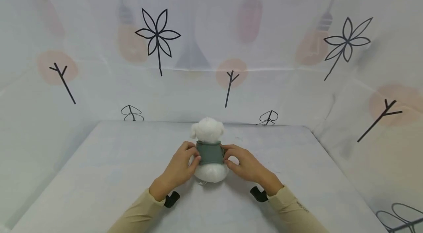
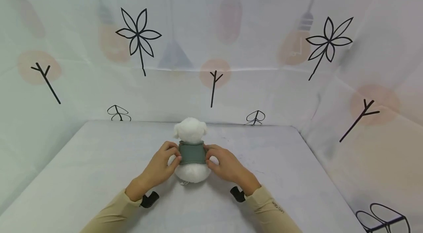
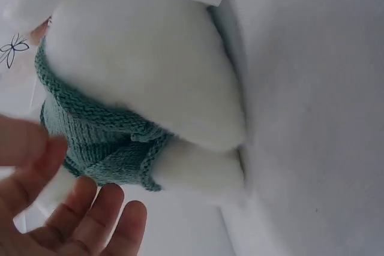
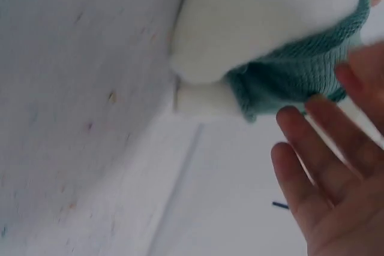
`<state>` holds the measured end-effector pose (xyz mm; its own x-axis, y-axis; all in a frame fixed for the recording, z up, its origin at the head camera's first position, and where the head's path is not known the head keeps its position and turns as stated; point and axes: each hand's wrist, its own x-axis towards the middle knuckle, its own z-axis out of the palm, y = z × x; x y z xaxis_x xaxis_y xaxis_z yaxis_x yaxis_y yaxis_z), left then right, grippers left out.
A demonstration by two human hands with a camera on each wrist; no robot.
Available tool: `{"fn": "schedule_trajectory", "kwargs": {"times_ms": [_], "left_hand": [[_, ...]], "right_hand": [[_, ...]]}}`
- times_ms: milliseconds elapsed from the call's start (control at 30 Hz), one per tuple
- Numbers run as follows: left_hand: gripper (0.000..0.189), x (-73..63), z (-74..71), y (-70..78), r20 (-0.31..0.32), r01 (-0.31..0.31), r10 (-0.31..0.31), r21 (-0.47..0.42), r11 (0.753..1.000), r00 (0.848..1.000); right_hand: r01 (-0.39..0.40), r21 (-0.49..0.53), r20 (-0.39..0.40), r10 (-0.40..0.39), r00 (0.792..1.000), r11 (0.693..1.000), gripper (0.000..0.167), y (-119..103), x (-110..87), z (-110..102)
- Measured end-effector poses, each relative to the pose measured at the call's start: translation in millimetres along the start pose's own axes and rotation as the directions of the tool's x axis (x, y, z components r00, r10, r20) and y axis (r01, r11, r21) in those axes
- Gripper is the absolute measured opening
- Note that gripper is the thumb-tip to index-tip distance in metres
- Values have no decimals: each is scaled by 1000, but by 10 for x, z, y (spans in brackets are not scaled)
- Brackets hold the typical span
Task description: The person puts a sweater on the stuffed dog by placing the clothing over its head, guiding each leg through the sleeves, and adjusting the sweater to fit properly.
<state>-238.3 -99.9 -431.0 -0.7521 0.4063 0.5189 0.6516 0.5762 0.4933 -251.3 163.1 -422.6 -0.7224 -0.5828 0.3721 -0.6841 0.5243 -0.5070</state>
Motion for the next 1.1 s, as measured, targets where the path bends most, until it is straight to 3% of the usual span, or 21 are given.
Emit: {"fn": "schedule_trajectory", "kwargs": {"times_ms": [100,200,333,533,900,1100], "left_hand": [[8,4,40,-4,-48,57,-59,-40,998,997],[19,-3,60,6,-13,88,-89,-67,994,996],[28,-14,55,38,58,114,-109,-91,989,992],[30,-21,27,69,126,161,-148,-104,981,981],[28,-10,43,112,130,140,-124,-121,983,984],[17,-26,100,193,160,123,-101,-134,983,982]], "right_hand": [[-36,15,-97,37,995,999,6,-74,11,38],[-94,-36,-138,88,987,995,14,-151,22,107],[-175,-82,-137,163,977,981,33,-228,30,171],[-284,-64,-85,279,957,957,59,-269,20,195],[-417,-49,-109,410,905,908,73,-326,57,253],[-402,81,-78,408,910,912,59,-245,73,220]]}}
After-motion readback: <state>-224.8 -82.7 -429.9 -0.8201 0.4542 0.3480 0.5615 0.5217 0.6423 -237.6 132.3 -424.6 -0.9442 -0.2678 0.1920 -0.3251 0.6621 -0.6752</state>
